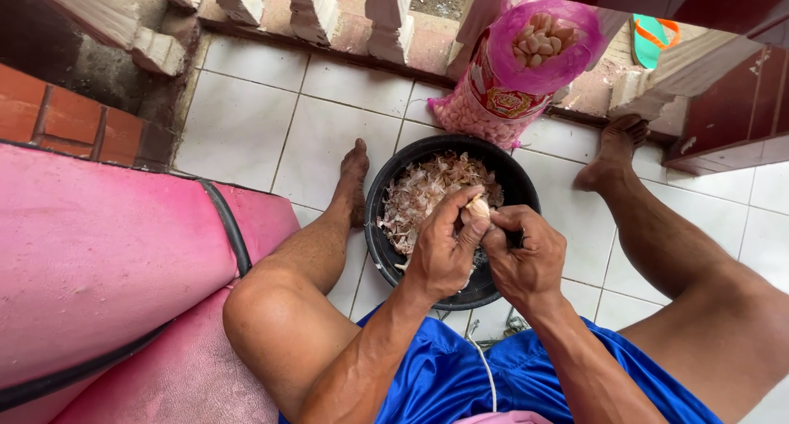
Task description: The person is peeling garlic cloves manually using their hands and a small knife, collecting the peeled cloves and skins in a bowl.
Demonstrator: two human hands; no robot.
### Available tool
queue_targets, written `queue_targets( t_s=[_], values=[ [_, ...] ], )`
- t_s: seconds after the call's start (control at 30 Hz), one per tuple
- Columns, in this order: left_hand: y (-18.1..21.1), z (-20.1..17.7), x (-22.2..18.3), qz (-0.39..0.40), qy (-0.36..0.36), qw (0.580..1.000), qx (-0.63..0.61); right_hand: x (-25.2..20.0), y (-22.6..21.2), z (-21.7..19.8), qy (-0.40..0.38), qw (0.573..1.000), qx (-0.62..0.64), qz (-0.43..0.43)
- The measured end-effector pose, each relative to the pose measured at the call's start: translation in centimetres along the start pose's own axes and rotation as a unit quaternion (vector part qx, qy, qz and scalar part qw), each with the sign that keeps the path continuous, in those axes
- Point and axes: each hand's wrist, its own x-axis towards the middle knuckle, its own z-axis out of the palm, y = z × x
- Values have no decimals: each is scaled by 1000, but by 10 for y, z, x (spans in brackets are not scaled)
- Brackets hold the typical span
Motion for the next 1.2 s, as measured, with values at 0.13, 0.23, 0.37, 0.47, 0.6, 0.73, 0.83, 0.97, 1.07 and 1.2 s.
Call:
queue_targets(
  t_s=[0.13, 0.23, 0.37, 0.47, 0.6, 0.73, 0.83, 0.97, 1.07, 1.2],
  values=[
    [-7, -1, 1, 2, -16, 995, 101, 5, 23, 7, -32, 997, -54, -52],
    [0, -2, 3, -17, -53, 991, 126, 21, 37, -7, -68, 989, -71, -108],
    [-13, -13, -6, -181, -124, 975, -32, 45, 21, -29, -121, 980, -86, -130],
    [-52, -1, -14, -219, -123, 946, -203, 56, 18, -37, -130, 982, -69, -115],
    [-42, -10, -16, -229, -143, 929, -254, 46, 28, -32, -129, 987, -51, -84],
    [-41, -16, -15, -231, -147, 929, -248, 39, 30, -27, -127, 991, -14, -25],
    [-48, -21, -8, -228, -136, 937, -229, 39, 7, -29, -126, 990, 48, 32],
    [-30, -16, 1, -216, -99, 949, -206, 31, -25, -33, -160, 965, 129, 160],
    [-45, -16, -5, -209, -77, 963, -155, 14, -7, -24, -160, 952, 161, 204],
    [-45, -13, -5, -185, -26, 978, -89, 20, -1, -16, -162, 952, 173, 192]
  ],
)
